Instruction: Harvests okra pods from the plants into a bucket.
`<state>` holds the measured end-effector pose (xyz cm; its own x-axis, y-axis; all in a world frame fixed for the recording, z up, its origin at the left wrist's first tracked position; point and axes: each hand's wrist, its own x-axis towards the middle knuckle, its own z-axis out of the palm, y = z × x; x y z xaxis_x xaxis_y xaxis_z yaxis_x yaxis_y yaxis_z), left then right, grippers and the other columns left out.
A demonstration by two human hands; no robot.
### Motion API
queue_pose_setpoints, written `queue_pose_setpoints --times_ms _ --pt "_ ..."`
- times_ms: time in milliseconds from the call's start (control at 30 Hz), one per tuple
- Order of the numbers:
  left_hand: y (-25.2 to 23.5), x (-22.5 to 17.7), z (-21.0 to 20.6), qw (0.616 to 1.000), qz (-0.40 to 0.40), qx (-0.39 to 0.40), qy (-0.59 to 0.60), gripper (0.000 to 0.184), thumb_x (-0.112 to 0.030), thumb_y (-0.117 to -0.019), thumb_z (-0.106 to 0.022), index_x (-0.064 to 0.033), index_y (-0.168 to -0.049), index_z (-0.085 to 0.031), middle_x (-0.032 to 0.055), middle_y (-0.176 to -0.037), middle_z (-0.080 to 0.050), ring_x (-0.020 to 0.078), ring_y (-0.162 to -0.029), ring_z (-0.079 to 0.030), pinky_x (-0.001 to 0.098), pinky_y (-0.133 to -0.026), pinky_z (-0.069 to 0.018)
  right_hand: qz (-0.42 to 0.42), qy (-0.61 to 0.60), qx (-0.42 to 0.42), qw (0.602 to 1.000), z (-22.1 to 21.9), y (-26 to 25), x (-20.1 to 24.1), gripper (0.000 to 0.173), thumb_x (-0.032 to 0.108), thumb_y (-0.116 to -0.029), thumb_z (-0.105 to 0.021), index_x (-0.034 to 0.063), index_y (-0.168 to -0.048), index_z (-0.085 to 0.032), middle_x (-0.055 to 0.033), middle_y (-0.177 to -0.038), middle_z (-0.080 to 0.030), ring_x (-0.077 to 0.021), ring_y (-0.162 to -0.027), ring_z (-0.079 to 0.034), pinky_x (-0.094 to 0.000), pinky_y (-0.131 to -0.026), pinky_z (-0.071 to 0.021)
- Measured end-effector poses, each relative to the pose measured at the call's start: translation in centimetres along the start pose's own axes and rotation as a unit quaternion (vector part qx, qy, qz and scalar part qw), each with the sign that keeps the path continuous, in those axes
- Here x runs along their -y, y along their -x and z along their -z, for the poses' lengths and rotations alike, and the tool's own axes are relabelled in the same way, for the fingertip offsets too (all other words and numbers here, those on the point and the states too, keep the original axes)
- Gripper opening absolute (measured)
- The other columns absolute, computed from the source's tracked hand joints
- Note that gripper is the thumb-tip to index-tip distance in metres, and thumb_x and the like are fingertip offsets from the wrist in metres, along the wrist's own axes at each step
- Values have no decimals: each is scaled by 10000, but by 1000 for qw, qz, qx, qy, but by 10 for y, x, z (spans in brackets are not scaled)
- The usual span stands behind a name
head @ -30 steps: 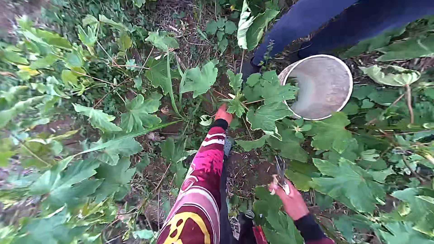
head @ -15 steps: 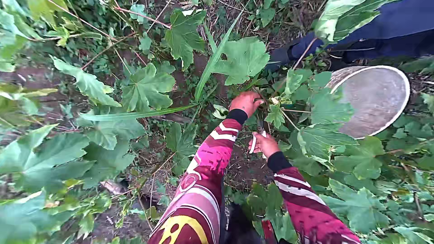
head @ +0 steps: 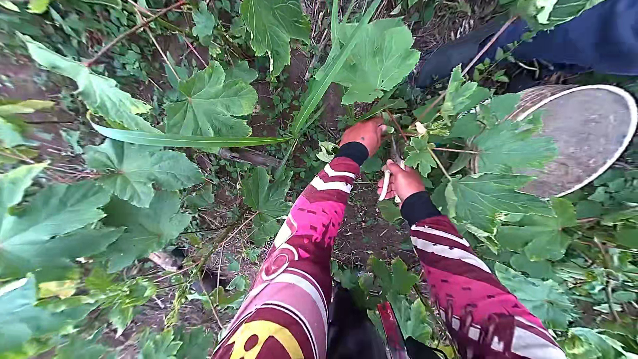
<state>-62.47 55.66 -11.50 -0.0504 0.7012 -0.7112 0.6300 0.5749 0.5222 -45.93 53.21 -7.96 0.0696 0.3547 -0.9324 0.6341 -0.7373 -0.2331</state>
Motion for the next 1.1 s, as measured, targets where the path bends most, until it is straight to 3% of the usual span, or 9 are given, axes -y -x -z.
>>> queue_pose_setpoints --times_ms 400,433,533,567,633,733,867,933,1100 --pt "3 -3 -6 1000 -3 4 -7 389 -379 -1118 -377 -169 -1321 -635 139 -1218 -712 347 -1161 -677 618 -941 -537 27 147 -27 988 10 -1 3 648 620 -1071 -348 62 -1263 -616 -89 -788 -656 -200 -598 -609 -393 -593 -536" --pt "3 -2 -6 1000 -2 5 -9 388 -378 -1117 -380 -165 -1320 -634 143 -1214 -713 349 -1159 -678 618 -940 -539 43 165 -43 984 11 -2 0 647 629 -1061 -372 69 -1264 -623 -111 -809 -634 -237 -630 -596 -447 -619 -530" --pt "9 2 -9 1000 -2 6 3 386 -356 -1109 -415 -111 -1323 -623 174 -1215 -702 363 -1157 -675 617 -955 -536 60 239 -54 968 22 0 -5 668 610 -1046 -440 45 -1371 -580 -302 -1077 -654 -462 -910 -650 -669 -810 -510" --pt "13 6 -12 999 -6 1 34 381 -347 -1106 -433 -87 -1304 -629 180 -1199 -703 357 -1141 -679 607 -961 -536 49 285 -35 957 28 5 -4 671 591 -1054 -443 27 -1403 -545 -315 -1100 -658 -475 -935 -668 -676 -831 -521" --pt "25 14 -19 989 -12 -17 149 358 -305 -1091 -501 -26 -1272 -632 187 -1124 -709 328 -1061 -698 554 -960 -549 16 342 13 939 41 23 2 608 529 -1064 -491 -8 -1340 -562 -247 -953 -654 -365 -771 -662 -558 -746 -558" --pt "55 22 -38 915 -19 -39 402 307 -161 -1053 -584 71 -1254 -562 191 -1024 -718 266 -936 -737 445 -900 -606 25 331 50 942 68 60 17 446 397 -1076 -540 -41 -1139 -594 -138 -730 -566 -212 -555 -551 -388 -583 -520" --pt "83 24 -72 775 -36 -13 631 465 -30 -1054 -503 -28 -1505 -389 188 -1024 -701 254 -846 -728 421 -802 -622 110 256 63 958 107 72 49 399 383 -1090 -497 22 -1213 -613 -73 -701 -619 -165 -554 -617 -343 -553 -564" --pt "82 19 -87 754 -41 28 655 462 -24 -1071 -436 -74 -1530 -411 157 -1017 -656 234 -803 -692 410 -761 -615 130 253 50 957 120 67 72 447 436 -1095 -456 52 -1258 -618 -95 -762 -667 -205 -609 -654 -400 -602 -586" --pt "65 -20 -94 743 91 77 658 288 -91 -1069 -434 -27 -1308 -580 91 -943 -607 179 -708 -641 361 -709 -602 145 250 -3 957 134 51 99 480 514 -1079 -444 97 -1191 -656 -52 -723 -681 -174 -566 -657 -358 -556 -580"
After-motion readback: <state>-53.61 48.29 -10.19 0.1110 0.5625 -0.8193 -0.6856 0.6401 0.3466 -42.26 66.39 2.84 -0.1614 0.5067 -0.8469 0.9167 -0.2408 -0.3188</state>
